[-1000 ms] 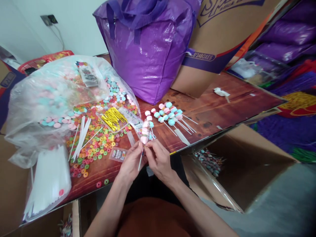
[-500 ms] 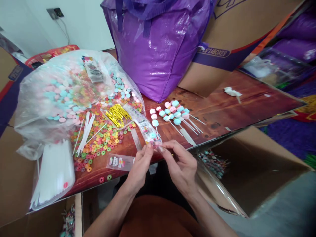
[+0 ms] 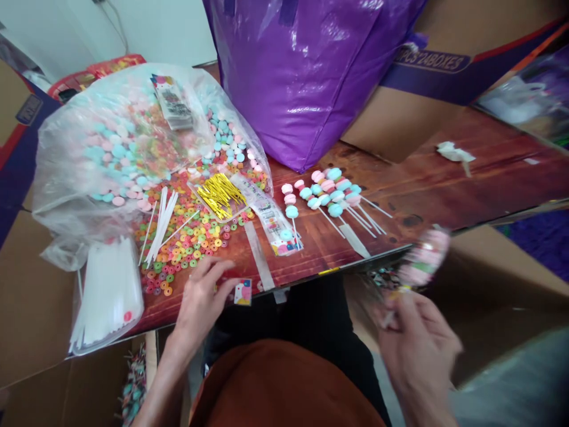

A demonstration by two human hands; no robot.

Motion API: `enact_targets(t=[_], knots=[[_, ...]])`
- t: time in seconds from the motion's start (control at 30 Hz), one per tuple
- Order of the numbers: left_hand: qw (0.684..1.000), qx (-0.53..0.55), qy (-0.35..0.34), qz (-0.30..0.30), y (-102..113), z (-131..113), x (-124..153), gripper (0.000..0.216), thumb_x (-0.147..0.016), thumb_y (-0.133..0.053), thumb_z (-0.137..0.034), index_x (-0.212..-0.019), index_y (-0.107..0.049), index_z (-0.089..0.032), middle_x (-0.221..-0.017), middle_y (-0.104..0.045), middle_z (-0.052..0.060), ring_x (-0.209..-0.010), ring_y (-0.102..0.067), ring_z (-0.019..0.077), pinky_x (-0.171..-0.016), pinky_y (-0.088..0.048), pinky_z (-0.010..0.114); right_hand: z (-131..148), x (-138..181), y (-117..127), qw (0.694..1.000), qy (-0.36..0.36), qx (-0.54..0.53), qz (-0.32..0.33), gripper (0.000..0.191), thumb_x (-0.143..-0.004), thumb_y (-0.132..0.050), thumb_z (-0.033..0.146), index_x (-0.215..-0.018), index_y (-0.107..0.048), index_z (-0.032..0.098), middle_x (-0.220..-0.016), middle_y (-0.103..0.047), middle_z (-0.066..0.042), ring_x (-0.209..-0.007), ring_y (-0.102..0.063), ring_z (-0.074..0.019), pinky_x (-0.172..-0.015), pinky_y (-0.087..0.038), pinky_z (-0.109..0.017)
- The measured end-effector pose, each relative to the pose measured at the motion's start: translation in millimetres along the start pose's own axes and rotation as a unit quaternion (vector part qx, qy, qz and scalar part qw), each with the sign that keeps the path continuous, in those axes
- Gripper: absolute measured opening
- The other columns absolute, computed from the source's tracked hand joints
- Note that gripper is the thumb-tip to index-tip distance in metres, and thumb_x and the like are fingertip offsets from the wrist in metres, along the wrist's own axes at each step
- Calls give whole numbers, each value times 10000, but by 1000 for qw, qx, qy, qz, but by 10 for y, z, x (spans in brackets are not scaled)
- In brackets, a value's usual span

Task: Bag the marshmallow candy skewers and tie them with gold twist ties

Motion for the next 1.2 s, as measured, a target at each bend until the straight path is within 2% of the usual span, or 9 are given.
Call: enact_targets(t=[0.2, 0.33, 0.5, 0.67, 0.8, 0.87, 0.93, 1.07, 1.2], knots=[[999, -43, 10, 5, -11, 307, 159, 117, -880, -630, -211, -763, -638, -216, -838, -621, 21, -843, -581, 195, -805, -461, 340, -195, -540, 617, 986, -91, 28, -136, 149, -744, -682, 320, -649, -653, 209, -704, -607, -66, -475, -366, -104, -469, -222, -319], [999, 27, 27, -38, -138, 192, 91, 144, -890, -634, -229, -749, -612, -211, -809, -594, 6, -745, -565, 157, -674, -456, 282, -108, -166, 43, 989, 66, 131, 1, 226, -780, -712, 371, -903, -694, 182, -750, -635, -13, -522, -423, -102, -506, -325, -267], [995, 60, -60, -59, -284, -172, -103, 98, -894, -640, -211, -796, -640, -214, -862, -597, 18, -798, -586, 155, -700, -481, 271, 32, 412, -892, 886, 126, 276, 349, 226, -845, -672, 351, -1002, -711, 194, -911, -674, -35, -729, -560, -152, -628, -436, -256], [986, 60, -122, -99, -351, -429, -227, 62, -878, -654, -181, -856, -692, -225, -869, -627, 28, -826, -598, 167, -760, -491, 291, -7, 393, -1177, 894, 65, 249, 366, 250, -883, -623, 359, -724, -655, 167, -638, -542, 32, -616, -458, -122, -596, -381, -243], [976, 184, -6, -118, -437, -479, -116, 114, -838, -714, -271, -750, -692, -201, -669, -576, -6, -608, -514, 122, -602, -439, 252, -88, 286, -1176, 938, 5, 139, 317, 245, -846, -682, 353, -701, -633, 162, -626, -512, 44, -603, -409, -106, -588, -356, -240], [943, 316, 104, -11, -575, -508, -51, 239, -846, -703, -381, -715, -703, -181, -614, -561, -7, -550, -464, 102, -539, -400, 236, -120, 292, -1186, 956, -25, 76, 281, 276, -826, -712, 372, -674, -608, 166, -597, -489, 53, -566, -373, -93, -562, -349, -235], [855, 466, 217, 65, -715, -551, -24, 315, -821, -714, -472, -763, -725, -163, -653, -599, 5, -540, -455, 84, -512, -389, 216, -139, 340, -1217, 965, -44, 32, 256, 304, -819, -723, 389, -656, -587, 171, -581, -484, 57, -540, -363, -86, -539, -352, -229], [689, 655, 309, -19, -818, -591, -150, 297, -656, -874, -380, -803, -732, -165, -793, -685, 10, -626, -550, 71, -625, -483, 204, -153, 478, -1296, 951, -60, 33, 303, 267, -840, -697, 422, -763, -662, 169, -683, -599, 9, -640, -516, -133, -613, -448, -254], [690, 650, 310, -76, -786, -567, -272, 256, -608, -904, -263, -761, -733, -150, -751, -707, 2, -599, -582, 66, -601, -487, 189, -156, 490, -1270, 947, -16, 76, 312, 249, -870, -659, 420, -827, -669, 175, -772, -628, -9, -763, -560, -165, -711, -474, -274]])
Point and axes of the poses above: each hand's wrist, its own x-axis away from the middle knuckle, its own y-axis out of the back of the hand, z = x × y, the point moved 2 cm from there along -x, towards the middle knuckle
